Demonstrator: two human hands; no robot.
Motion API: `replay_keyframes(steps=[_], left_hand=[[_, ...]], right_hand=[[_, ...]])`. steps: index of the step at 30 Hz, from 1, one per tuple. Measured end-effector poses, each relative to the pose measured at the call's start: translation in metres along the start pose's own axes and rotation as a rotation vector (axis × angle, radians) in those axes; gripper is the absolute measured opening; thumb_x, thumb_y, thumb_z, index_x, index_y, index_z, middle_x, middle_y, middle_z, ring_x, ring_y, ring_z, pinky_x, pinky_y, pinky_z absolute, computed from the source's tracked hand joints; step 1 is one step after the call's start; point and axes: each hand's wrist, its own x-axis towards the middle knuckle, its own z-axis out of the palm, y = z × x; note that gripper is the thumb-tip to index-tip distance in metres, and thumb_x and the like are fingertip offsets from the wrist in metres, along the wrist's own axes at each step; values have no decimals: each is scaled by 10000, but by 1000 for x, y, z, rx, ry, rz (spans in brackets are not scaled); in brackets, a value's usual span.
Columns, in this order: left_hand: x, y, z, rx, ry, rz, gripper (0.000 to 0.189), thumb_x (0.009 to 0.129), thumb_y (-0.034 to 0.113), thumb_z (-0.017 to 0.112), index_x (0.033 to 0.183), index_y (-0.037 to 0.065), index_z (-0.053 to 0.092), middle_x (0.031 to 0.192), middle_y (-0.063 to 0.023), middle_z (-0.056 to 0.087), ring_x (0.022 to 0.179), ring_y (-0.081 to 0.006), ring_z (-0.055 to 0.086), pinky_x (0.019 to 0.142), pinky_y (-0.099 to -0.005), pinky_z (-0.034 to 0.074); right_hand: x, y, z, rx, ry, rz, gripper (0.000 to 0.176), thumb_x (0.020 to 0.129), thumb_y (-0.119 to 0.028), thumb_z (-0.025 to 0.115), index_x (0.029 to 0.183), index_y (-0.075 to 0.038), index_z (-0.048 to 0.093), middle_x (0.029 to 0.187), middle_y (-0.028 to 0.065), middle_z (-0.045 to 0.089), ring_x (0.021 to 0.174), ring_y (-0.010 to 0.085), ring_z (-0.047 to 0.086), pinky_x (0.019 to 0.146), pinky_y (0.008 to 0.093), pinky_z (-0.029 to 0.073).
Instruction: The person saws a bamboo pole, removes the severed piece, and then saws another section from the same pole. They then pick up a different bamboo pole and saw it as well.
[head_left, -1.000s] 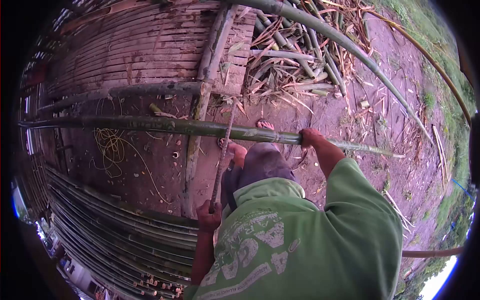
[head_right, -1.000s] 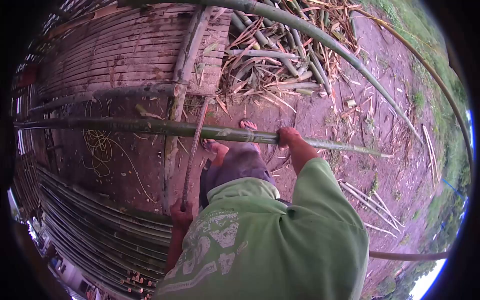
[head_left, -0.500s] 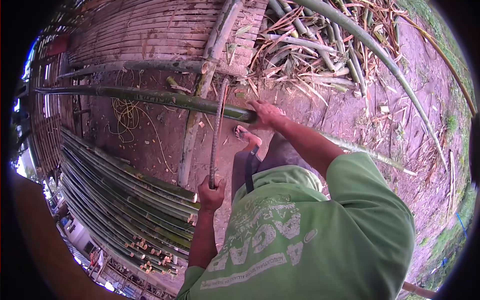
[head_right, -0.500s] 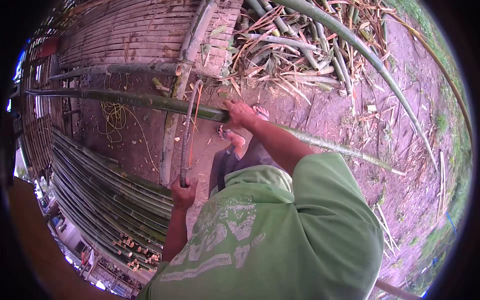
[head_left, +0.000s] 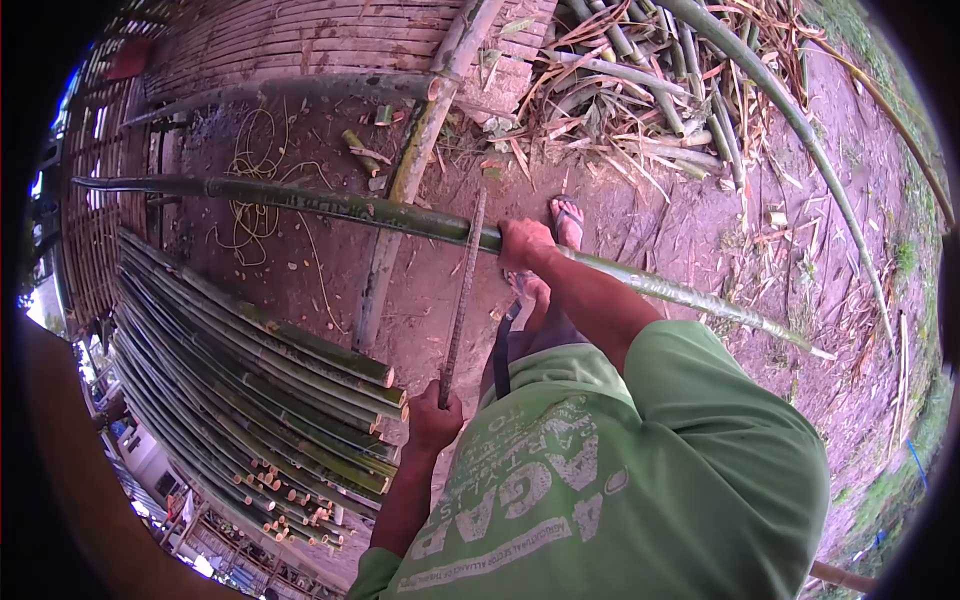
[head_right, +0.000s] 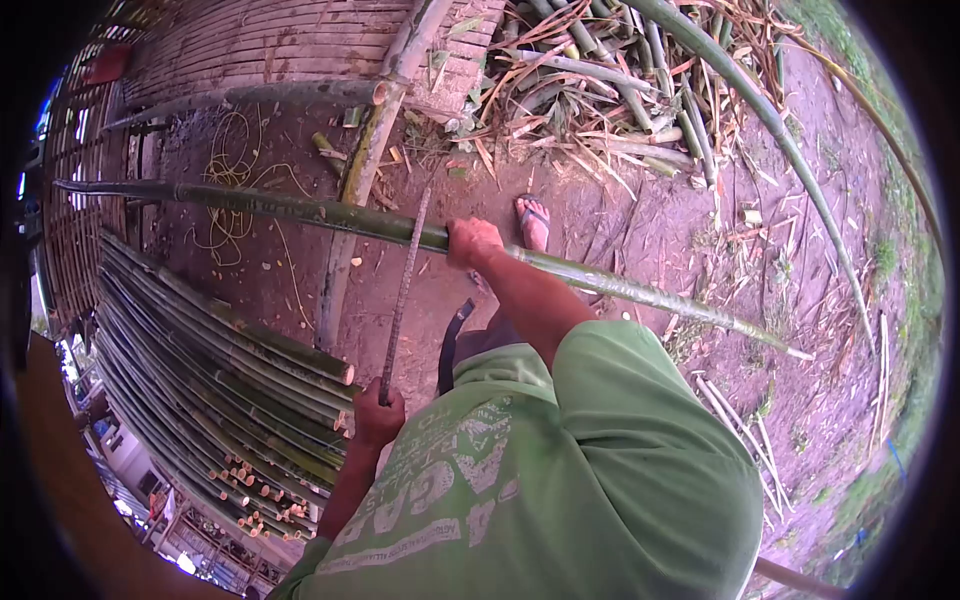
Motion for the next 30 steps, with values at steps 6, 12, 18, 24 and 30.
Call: replay_keyframes(steps=[6, 12, 18, 24, 30], left_hand=[[-6, 1, 14, -69, -26, -32, 108, 758, 68, 577, 747, 19, 482, 542, -195, 527, 526, -399, 574, 490, -474, 437], [-33, -3, 3, -65, -7, -25, 103, 748, 62, 579, 744, 21, 485, 536, -196, 520, 530, -406, 578, 488, -475, 435], [-2, -11, 9, -79, 6, 20, 100, 747, 64, 574, 736, 17, 487, 533, -202, 511, 529, -410, 575, 479, -470, 422], [-25, 4, 9, -75, 26, -34, 82, 740, 60, 575, 773, 14, 516, 553, -212, 533, 550, -406, 593, 499, -474, 437], [18, 16, 4, -63, -46, -19, 117, 751, 52, 558, 851, -7, 557, 646, -249, 567, 641, -437, 602, 560, -494, 452]], right_hand=[[-4, -12, 0, -57, -76, 35, 435, 693, -167, 643, 1127, -154, 620, 1047, 141, 670, 1003, 312, 644, 866, 409, 517], [-8, -20, -4, -65, -59, 79, 459, 677, -178, 651, 1134, -153, 616, 1043, 141, 669, 1002, 317, 643, 873, 409, 514], [-13, -21, -15, -39, -78, 55, 431, 681, -195, 663, 1107, -135, 632, 1011, 146, 682, 990, 302, 652, 858, 395, 521], [-24, -29, -8, -75, -23, 101, 383, 700, -167, 639, 1081, -133, 634, 1011, 146, 680, 987, 308, 653, 847, 407, 522], [-19, -26, 1, -45, 7, 117, 372, 704, -160, 633, 1075, -133, 629, 1015, 149, 677, 991, 314, 651, 849, 414, 519]])
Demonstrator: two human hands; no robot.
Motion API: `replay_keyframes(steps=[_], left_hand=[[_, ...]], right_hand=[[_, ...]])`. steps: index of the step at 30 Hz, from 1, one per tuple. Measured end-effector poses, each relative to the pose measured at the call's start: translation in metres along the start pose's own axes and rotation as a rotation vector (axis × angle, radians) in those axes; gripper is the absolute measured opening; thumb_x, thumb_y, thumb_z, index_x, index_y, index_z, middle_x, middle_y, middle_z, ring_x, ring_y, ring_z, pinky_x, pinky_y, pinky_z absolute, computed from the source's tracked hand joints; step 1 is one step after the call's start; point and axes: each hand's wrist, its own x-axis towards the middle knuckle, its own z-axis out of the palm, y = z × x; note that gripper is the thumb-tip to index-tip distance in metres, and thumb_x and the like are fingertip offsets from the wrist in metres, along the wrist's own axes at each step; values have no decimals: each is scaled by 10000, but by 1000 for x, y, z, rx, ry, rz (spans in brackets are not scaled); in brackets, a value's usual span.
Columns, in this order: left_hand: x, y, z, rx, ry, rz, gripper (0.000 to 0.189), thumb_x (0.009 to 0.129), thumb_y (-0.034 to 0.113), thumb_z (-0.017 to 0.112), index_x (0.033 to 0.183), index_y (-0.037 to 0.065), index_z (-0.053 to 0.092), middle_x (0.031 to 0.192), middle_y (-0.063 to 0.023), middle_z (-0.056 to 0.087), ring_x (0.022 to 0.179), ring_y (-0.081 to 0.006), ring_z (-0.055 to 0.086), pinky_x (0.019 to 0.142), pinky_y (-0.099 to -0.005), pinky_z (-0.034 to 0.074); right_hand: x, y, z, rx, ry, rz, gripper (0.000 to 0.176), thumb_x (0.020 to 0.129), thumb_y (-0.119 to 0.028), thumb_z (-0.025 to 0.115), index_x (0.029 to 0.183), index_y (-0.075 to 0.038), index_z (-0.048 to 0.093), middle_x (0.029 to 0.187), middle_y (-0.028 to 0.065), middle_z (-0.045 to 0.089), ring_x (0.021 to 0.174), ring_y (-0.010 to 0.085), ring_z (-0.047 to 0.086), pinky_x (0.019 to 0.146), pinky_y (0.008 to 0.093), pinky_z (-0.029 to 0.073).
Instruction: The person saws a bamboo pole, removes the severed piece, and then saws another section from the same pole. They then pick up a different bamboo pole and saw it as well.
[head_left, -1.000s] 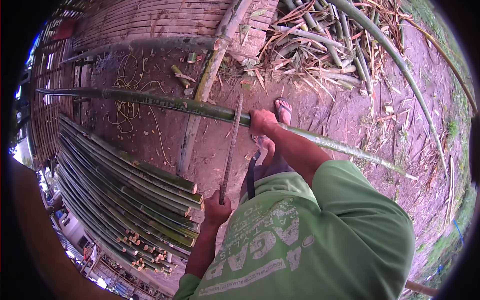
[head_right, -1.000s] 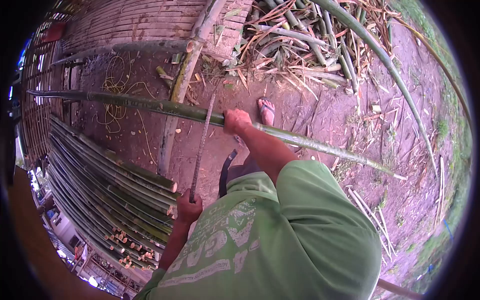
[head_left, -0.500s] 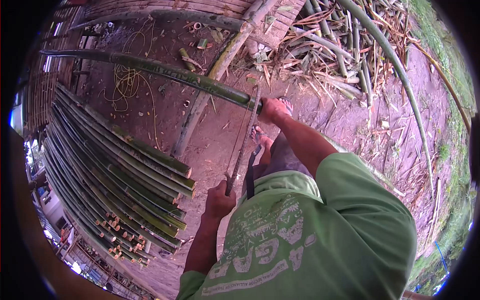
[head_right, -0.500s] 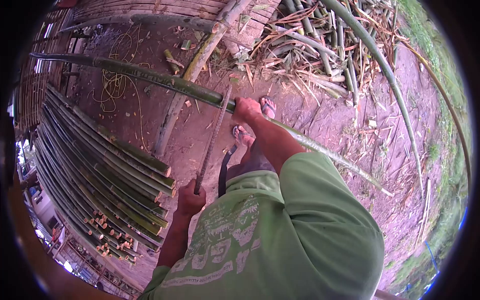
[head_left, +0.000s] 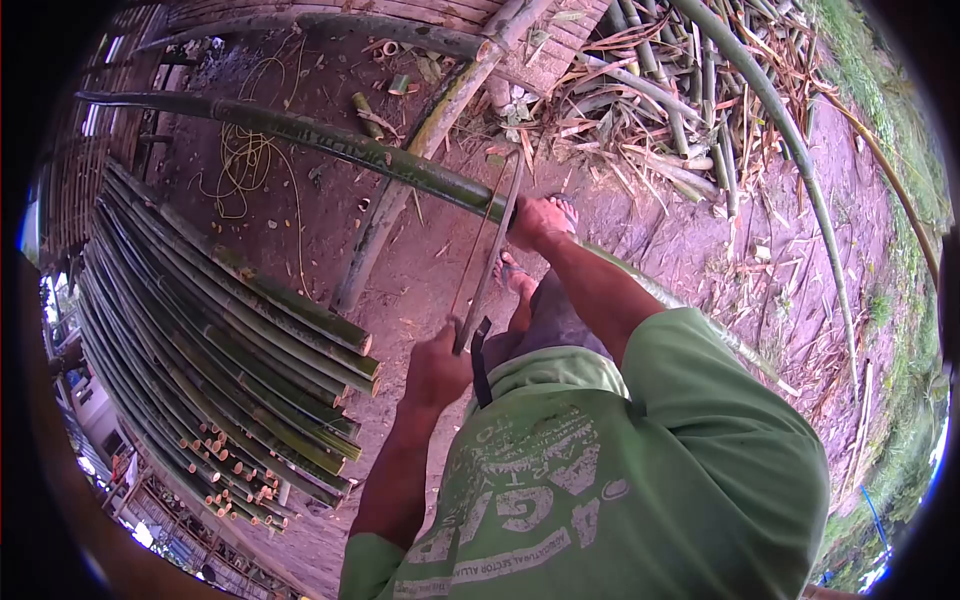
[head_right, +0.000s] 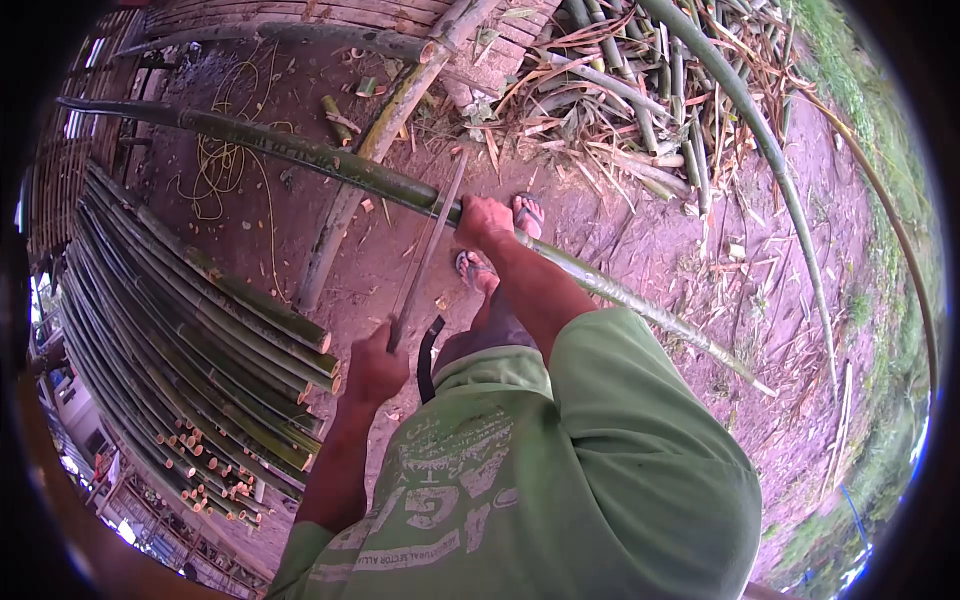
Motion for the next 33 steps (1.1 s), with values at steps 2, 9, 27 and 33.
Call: replay_keyframes(steps=[2, 9, 27, 33], left_hand=[[76, 12, 17, -5, 20, 75, 188, 748, 58, 544, 914, -26, 572, 702, -280, 586, 700, -467, 603, 601, -509, 471], [-29, 21, -20, 74, -49, -92, 161, 725, 48, 543, 865, -32, 560, 620, -261, 559, 625, -443, 607, 567, -511, 467], [52, 36, 3, 78, -65, -73, 237, 743, 55, 544, 961, -32, 582, 686, -284, 582, 693, -455, 611, 604, -503, 477], [66, 42, 11, 74, -62, -102, 284, 743, 47, 537, 1012, -35, 574, 740, -300, 612, 745, -472, 615, 672, -527, 495]], right_hand=[[4, 3, -3, -17, 17, -20, 355, 703, -158, 636, 1056, -125, 634, 1003, 157, 677, 990, 317, 650, 846, 415, 519], [9, 10, 3, -22, -37, -68, 359, 697, -151, 642, 1054, -114, 626, 992, 161, 677, 977, 322, 653, 837, 412, 521], [15, 15, -1, 16, -69, -58, 359, 717, -159, 624, 1073, -113, 631, 1024, 152, 673, 1002, 321, 644, 868, 414, 510], [2, 13, 15, -11, -80, -121, 352, 720, -177, 631, 1066, -109, 639, 1018, 152, 675, 1003, 324, 645, 877, 417, 507]])
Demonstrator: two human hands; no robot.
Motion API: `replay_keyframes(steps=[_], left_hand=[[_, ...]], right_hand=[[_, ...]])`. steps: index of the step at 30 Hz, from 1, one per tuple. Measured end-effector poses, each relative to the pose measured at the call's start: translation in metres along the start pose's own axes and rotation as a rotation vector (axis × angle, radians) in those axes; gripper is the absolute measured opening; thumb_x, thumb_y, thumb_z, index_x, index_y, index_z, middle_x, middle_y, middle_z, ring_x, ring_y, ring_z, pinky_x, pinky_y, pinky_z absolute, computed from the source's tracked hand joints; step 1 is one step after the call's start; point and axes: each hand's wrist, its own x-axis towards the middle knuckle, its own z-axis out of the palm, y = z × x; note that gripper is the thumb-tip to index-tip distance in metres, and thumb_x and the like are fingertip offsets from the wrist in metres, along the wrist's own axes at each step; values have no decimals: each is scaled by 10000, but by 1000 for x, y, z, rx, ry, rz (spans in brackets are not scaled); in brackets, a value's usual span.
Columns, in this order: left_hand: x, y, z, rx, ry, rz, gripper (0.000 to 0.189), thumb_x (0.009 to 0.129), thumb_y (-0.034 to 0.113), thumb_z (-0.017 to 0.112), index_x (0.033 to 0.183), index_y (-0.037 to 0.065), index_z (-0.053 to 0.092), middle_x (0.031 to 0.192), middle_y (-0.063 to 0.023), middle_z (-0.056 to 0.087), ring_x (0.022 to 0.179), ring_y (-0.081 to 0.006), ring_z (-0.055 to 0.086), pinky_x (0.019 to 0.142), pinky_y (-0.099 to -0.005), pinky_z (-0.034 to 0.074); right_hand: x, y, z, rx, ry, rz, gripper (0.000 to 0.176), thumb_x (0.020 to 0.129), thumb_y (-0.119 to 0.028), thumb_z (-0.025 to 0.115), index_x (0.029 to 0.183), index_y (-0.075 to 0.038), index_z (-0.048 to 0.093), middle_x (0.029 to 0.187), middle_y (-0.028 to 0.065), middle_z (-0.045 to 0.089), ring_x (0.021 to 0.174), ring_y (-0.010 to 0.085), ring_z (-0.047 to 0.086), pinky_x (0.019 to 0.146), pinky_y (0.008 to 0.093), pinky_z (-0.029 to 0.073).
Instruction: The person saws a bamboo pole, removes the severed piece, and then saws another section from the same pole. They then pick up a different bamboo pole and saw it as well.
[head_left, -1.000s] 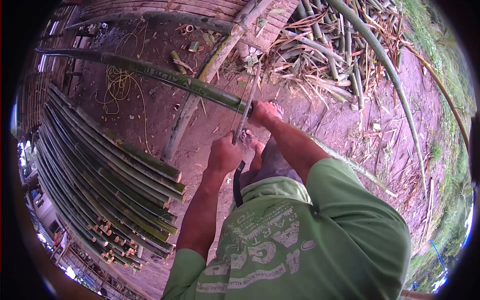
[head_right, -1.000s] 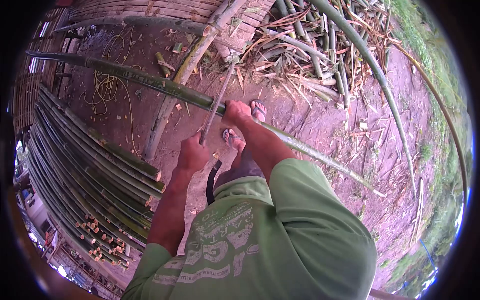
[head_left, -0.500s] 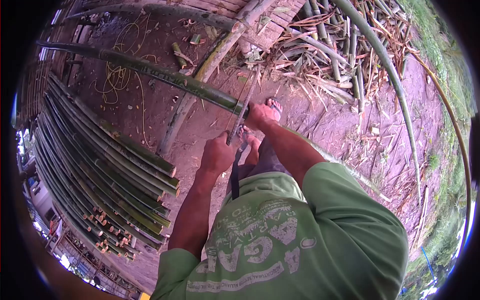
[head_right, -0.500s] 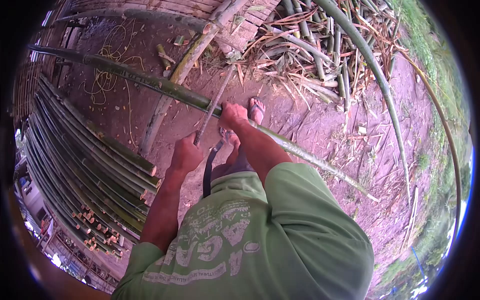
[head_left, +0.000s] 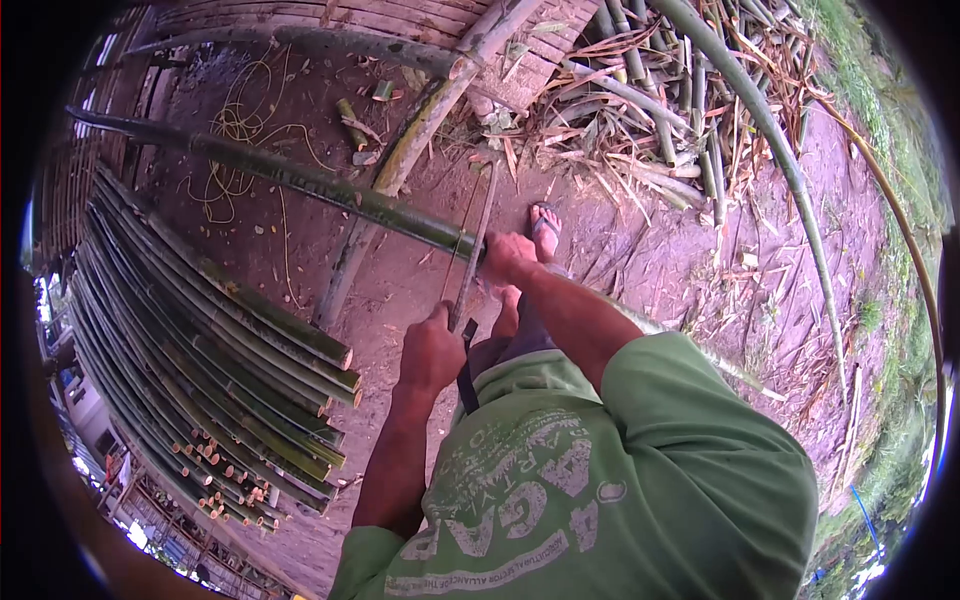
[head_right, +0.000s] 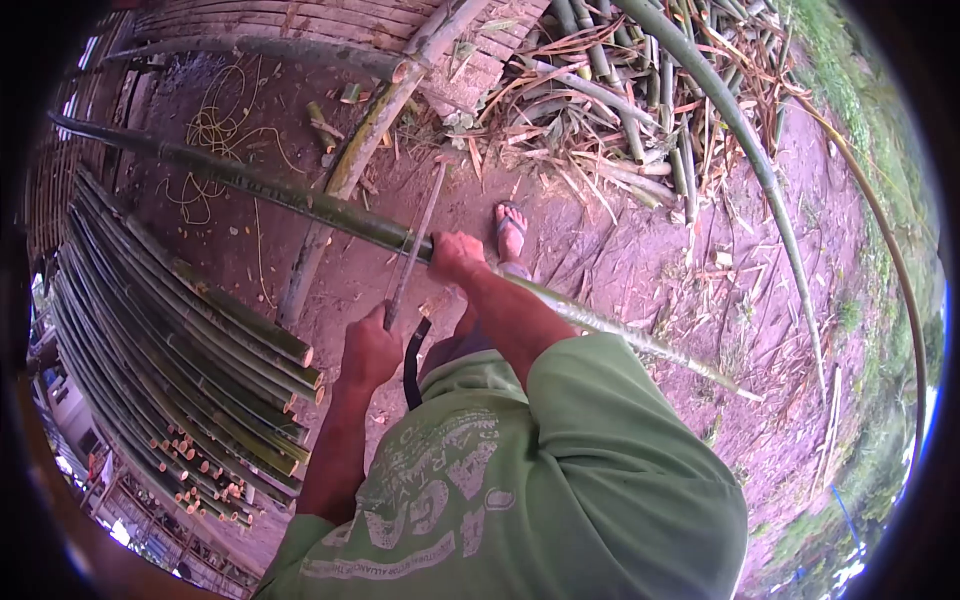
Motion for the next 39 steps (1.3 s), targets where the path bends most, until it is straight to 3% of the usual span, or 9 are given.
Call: replay_keyframes(steps=[4, 8, 14, 18, 26, 30, 33, 35, 39], left_hand=[[-80, 7, -31, 66, -134, -155, 262, 734, 70, 580, 970, -43, 560, 693, -278, 607, 687, -447, 625, 651, -518, 500], [-77, 9, -33, 46, -107, -128, 245, 728, 94, 611, 923, -44, 558, 668, -271, 602, 666, -440, 627, 633, -516, 498], [44, -1, 8, 36, -113, -70, 245, 746, 61, 554, 967, -42, 574, 735, -306, 613, 778, -468, 626, 706, -527, 489], [50, -6, 18, 0, -27, -54, 173, 762, 63, 555, 900, -39, 572, 765, -286, 609, 784, -463, 607, 689, -514, 475], [-77, -1, -27, 16, -114, -154, 270, 742, 71, 567, 984, -48, 587, 718, -276, 605, 726, -444, 622, 642, -494, 490], [-96, 1, -39, 28, -136, -182, 322, 714, 63, 566, 1009, -62, 599, 668, -267, 589, 676, -445, 617, 608, -489, 483], [-80, 2, -32, -18, -117, -191, 285, 705, 56, 562, 965, -56, 597, 687, -280, 584, 706, -453, 614, 624, -497, 478], [-18, -16, -4, -1, -65, -83, 285, 728, 64, 568, 993, -40, 586, 761, -288, 624, 766, -453, 632, 718, -513, 505], [97, -30, 50, 29, 6, -34, 244, 749, 84, 569, 963, -22, 623, 831, -294, 636, 834, -461, 621, 731, -512, 503]], right_hand=[[0, 2, -4, 43, -76, -12, 353, 724, -166, 609, 1072, -117, 643, 1016, 155, 678, 998, 324, 648, 881, 415, 505], [1, 0, -2, 18, -59, 32, 348, 723, -162, 618, 1067, -118, 645, 1015, 160, 674, 1000, 322, 647, 861, 410, 515], [6, 3, 4, 23, -39, 32, 352, 714, -168, 628, 1062, -119, 641, 1017, 164, 672, 992, 333, 647, 857, 420, 517], [8, 1, 2, 9, -62, 40, 381, 689, -175, 650, 1067, -135, 641, 1013, 150, 675, 987, 320, 651, 857, 412, 517], [-6, -9, -6, -44, -75, 38, 452, 649, -244, 690, 1090, -155, 642, 1002, 122, 684, 986, 295, 654, 865, 401, 508], [-6, -8, -3, -33, -97, 54, 442, 657, -248, 693, 1085, -149, 645, 1002, 123, 685, 983, 293, 656, 861, 402, 510], [6, -4, -16, -40, -104, 20, 423, 670, -241, 685, 1079, -141, 648, 1000, 126, 686, 979, 294, 657, 858, 398, 514], [0, -7, -14, -22, -98, 30, 402, 683, -229, 673, 1073, -133, 651, 998, 127, 688, 978, 301, 658, 861, 393, 518], [16, 6, 3, -19, -89, 33, 519, 629, -358, 703, 1091, -125, 659, 1011, 148, 685, 1014, 312, 641, 912, 408, 478]])
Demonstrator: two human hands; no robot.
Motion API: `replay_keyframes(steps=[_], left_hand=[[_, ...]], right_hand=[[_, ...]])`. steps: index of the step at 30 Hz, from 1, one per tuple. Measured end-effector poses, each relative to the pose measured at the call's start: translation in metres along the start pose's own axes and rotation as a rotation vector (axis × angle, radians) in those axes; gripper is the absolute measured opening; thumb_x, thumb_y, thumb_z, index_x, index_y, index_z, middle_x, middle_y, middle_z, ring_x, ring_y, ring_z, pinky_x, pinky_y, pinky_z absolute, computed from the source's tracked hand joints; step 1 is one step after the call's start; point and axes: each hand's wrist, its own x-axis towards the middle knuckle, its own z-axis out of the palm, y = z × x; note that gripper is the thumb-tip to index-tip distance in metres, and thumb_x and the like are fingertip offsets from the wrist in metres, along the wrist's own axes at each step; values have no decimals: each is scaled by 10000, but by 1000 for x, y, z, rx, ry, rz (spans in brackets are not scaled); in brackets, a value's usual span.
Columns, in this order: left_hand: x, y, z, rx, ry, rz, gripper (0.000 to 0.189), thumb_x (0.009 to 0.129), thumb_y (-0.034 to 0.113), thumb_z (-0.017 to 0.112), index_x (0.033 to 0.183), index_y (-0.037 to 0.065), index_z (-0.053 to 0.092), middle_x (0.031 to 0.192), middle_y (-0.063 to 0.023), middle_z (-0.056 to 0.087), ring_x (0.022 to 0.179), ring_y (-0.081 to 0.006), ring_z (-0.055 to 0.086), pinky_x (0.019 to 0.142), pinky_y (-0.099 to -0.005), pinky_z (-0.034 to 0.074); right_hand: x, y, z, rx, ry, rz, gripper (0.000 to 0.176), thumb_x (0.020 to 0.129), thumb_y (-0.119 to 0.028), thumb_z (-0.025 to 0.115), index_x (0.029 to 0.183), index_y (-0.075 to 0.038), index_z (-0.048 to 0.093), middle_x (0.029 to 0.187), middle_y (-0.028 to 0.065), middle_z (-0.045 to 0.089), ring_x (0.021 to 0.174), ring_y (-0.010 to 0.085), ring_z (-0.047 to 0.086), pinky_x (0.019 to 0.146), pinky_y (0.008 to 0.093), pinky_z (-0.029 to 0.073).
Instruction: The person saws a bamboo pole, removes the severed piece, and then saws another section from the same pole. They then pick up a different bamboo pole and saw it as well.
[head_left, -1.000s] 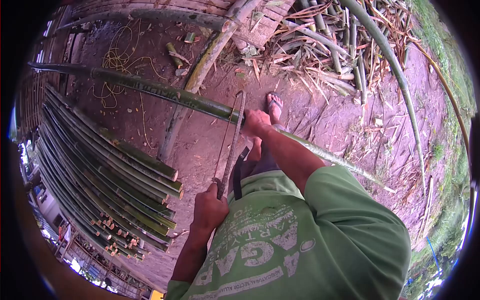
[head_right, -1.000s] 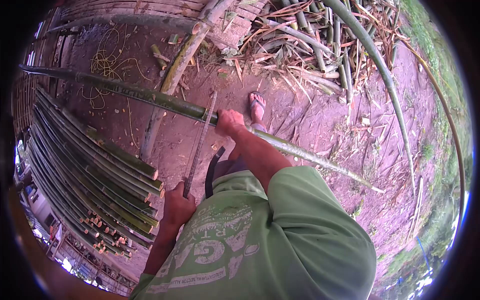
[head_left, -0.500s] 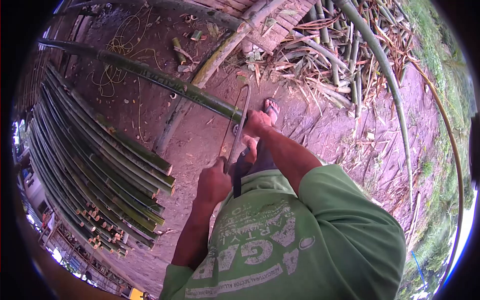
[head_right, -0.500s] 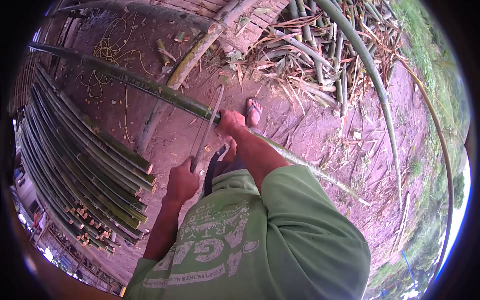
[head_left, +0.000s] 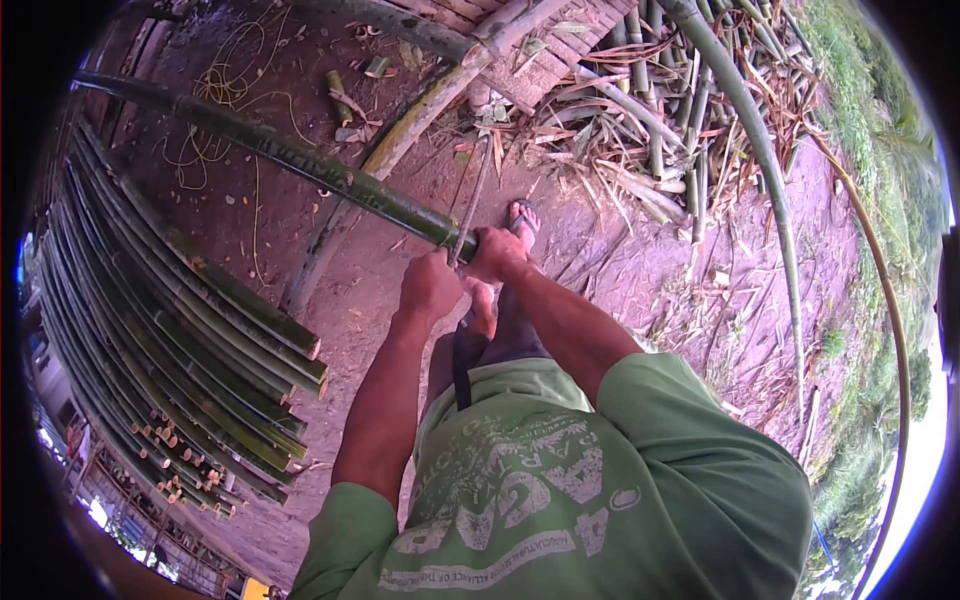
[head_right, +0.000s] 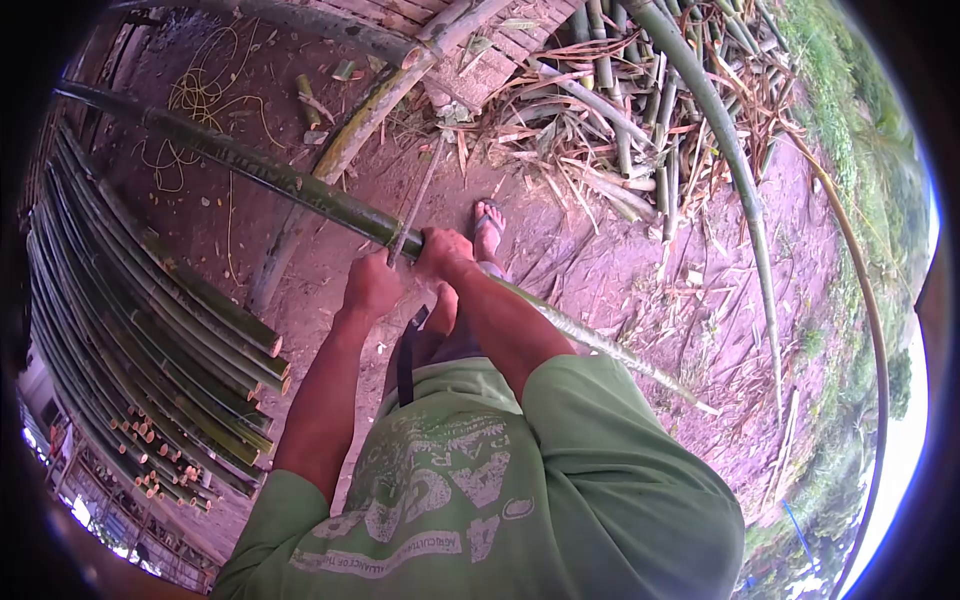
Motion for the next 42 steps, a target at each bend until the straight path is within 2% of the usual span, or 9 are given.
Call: replay_keyframes(steps=[4, 7, 10, 15, 23, 28, 35, 38, 42], left_hand=[[-49, -7, -19, -120, 9, 49, 260, 743, 103, 600, 973, -17, 608, 805, -282, 634, 793, -455, 624, 707, -515, 502], [-185, -26, -56, -50, -64, -54, 201, 713, 98, 601, 882, -6, 571, 670, -246, 605, 661, -440, 619, 611, -529, 494], [-216, -34, -62, -62, -160, -176, 299, 707, 55, 574, 992, -27, 606, 729, -275, 596, 707, -421, 625, 616, -478, 498], [-62, -30, -13, -173, 58, 69, 220, 720, 69, 563, 919, -22, 591, 750, -271, 609, 752, -459, 611, 652, -502, 490], [-191, -14, -63, -119, -64, -79, 288, 715, 86, 569, 975, -34, 602, 731, -291, 604, 722, -444, 628, 679, -526, 492], [-52, 1, -24, -109, 78, -10, 286, 704, 90, 558, 958, -26, 619, 813, -312, 595, 811, -459, 609, 685, -488, 486], [-229, -24, -59, -108, -85, -280, 232, 721, 85, 567, 931, -10, 594, 754, -267, 609, 737, -437, 615, 668, -511, 482], [-255, -28, -74, -134, -165, -282, 247, 724, 102, 582, 946, -5, 587, 741, -259, 609, 728, -438, 614, 656, -507, 488], [-231, -27, -90, -148, 20, -132, 237, 761, 122, 564, 970, 11, 575, 754, -266, 614, 742, -439, 613, 663, -509, 498]], right_hand=[[-6, -2, -7, -28, 32, -22, 518, 635, -410, 709, 1060, -118, 667, 992, 150, 688, 988, 306, 648, 889, 402, 483], [-10, -8, -11, 17, -14, 1, 477, 627, -313, 729, 1068, -150, 649, 1033, 131, 678, 1009, 304, 643, 884, 402, 500], [-21, -12, -6, -41, -5, 34, 445, 655, -293, 706, 1068, -136, 649, 1039, 138, 677, 1017, 307, 641, 887, 408, 498], [-17, -15, -8, -45, 24, 34, 422, 672, -269, 678, 1068, -125, 647, 1035, 150, 677, 1013, 313, 642, 880, 416, 502], [-31, -18, -9, -71, 93, 22, 423, 676, -219, 658, 1081, -101, 630, 1033, 166, 672, 1004, 321, 645, 853, 418, 514], [-25, -15, -10, -61, 77, 35, 422, 707, -228, 647, 1112, -112, 616, 1040, 158, 673, 1021, 310, 643, 860, 412, 516], [-3, 2, -28, -44, 95, 74, 538, 641, -275, 684, 1154, -140, 599, 1070, 159, 662, 1026, 312, 635, 896, 418, 498], [-2, 10, -48, -2, 160, 46, 570, 628, -285, 707, 1164, -126, 594, 1075, 147, 666, 1012, 318, 640, 872, 428, 510], [11, 33, -80, -94, 257, -22, 567, 635, -273, 752, 1123, -49, 569, 1036, 201, 660, 985, 348, 640, 859, 417, 515]])
